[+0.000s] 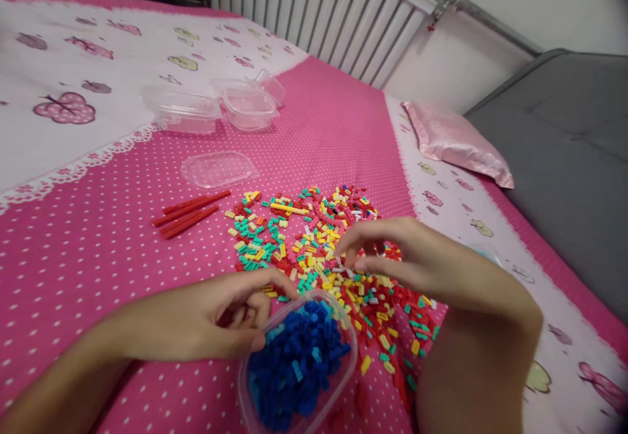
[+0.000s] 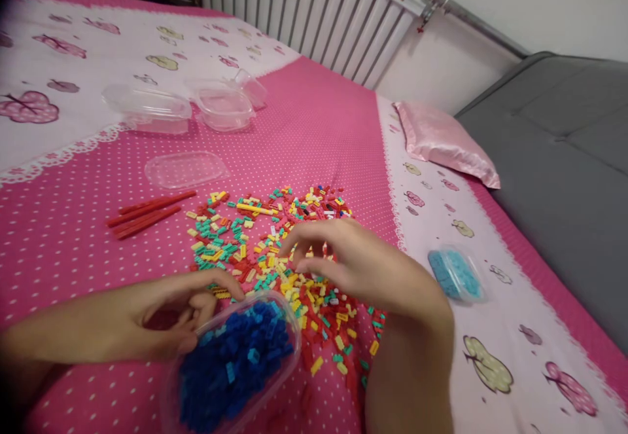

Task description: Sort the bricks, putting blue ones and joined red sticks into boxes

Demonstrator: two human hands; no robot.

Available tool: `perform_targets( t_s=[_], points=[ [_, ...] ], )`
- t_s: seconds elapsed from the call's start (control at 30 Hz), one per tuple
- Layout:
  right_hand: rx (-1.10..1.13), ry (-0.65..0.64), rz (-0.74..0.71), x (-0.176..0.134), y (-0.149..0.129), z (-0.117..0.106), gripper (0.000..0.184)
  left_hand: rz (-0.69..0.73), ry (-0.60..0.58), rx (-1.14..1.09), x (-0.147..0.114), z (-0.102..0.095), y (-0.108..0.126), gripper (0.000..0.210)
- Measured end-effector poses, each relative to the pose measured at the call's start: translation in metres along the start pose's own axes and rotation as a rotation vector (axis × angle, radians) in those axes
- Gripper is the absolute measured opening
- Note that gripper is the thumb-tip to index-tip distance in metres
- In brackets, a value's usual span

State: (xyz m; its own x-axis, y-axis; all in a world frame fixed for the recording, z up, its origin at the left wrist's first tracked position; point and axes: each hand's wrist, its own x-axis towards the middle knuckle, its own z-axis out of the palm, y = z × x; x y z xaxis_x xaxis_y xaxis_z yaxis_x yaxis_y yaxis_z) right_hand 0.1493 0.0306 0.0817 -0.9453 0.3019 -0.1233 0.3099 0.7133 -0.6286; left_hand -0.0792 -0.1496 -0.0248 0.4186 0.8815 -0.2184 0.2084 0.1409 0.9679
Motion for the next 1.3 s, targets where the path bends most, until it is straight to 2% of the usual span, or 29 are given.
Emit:
perform_targets(
  t_s=[0.07,0.13,0.17,0.23,0.37,0.47,0.73,0.93,1.03,1.13,1.23,1.3],
  points=[
    [-0.09,0.24,0.088,0.01,0.025,0.0,0.014,-0.022,-0.03,-0.033,0.0,-0.001,0.0,0.05],
    [-0.171,0.585,0.198,0.026,0.055,0.005,0.019,-0.022,-0.047,-0.065,0.001,-0.001,-0.001,0.052],
    [-0.198,0.657,0.229,0.035,0.07,0.01,0.026,-0.015,-0.05,-0.075,0.001,-0.002,-0.002,0.053],
    [-0.248,0.702,0.254,0.054,0.097,0.024,0.034,0.003,-0.055,-0.086,0.002,-0.002,-0.003,0.054],
    [-0.308,0.638,0.269,0.076,0.132,0.048,0.039,0.043,-0.062,-0.088,0.003,-0.002,-0.003,0.052],
    [-0.341,0.628,0.311,0.08,0.144,0.054,0.042,0.064,-0.063,-0.086,0.003,-0.002,-0.001,0.048],
    [-0.387,0.673,0.344,0.08,0.159,0.05,0.036,0.066,-0.068,-0.104,0.003,-0.001,-0.001,0.046],
    [-0.305,0.696,0.303,0.076,0.158,0.038,0.035,0.033,-0.052,-0.08,0.003,-0.001,-0.003,0.047],
    [-0.233,0.74,0.291,0.068,0.147,0.023,0.031,0.017,-0.037,-0.064,0.002,-0.001,-0.005,0.048],
    [-0.153,0.733,0.253,0.048,0.122,0.003,0.029,0.021,-0.036,-0.064,0.001,-0.001,-0.008,0.046],
    [-0.066,0.573,0.177,0.019,0.08,-0.015,0.023,0.019,-0.029,-0.059,0.001,-0.001,-0.009,0.045],
    [0.002,0.339,0.083,0.0,0.047,-0.021,0.022,0.029,-0.027,-0.049,0.001,0.0,-0.007,0.046]
  ],
)
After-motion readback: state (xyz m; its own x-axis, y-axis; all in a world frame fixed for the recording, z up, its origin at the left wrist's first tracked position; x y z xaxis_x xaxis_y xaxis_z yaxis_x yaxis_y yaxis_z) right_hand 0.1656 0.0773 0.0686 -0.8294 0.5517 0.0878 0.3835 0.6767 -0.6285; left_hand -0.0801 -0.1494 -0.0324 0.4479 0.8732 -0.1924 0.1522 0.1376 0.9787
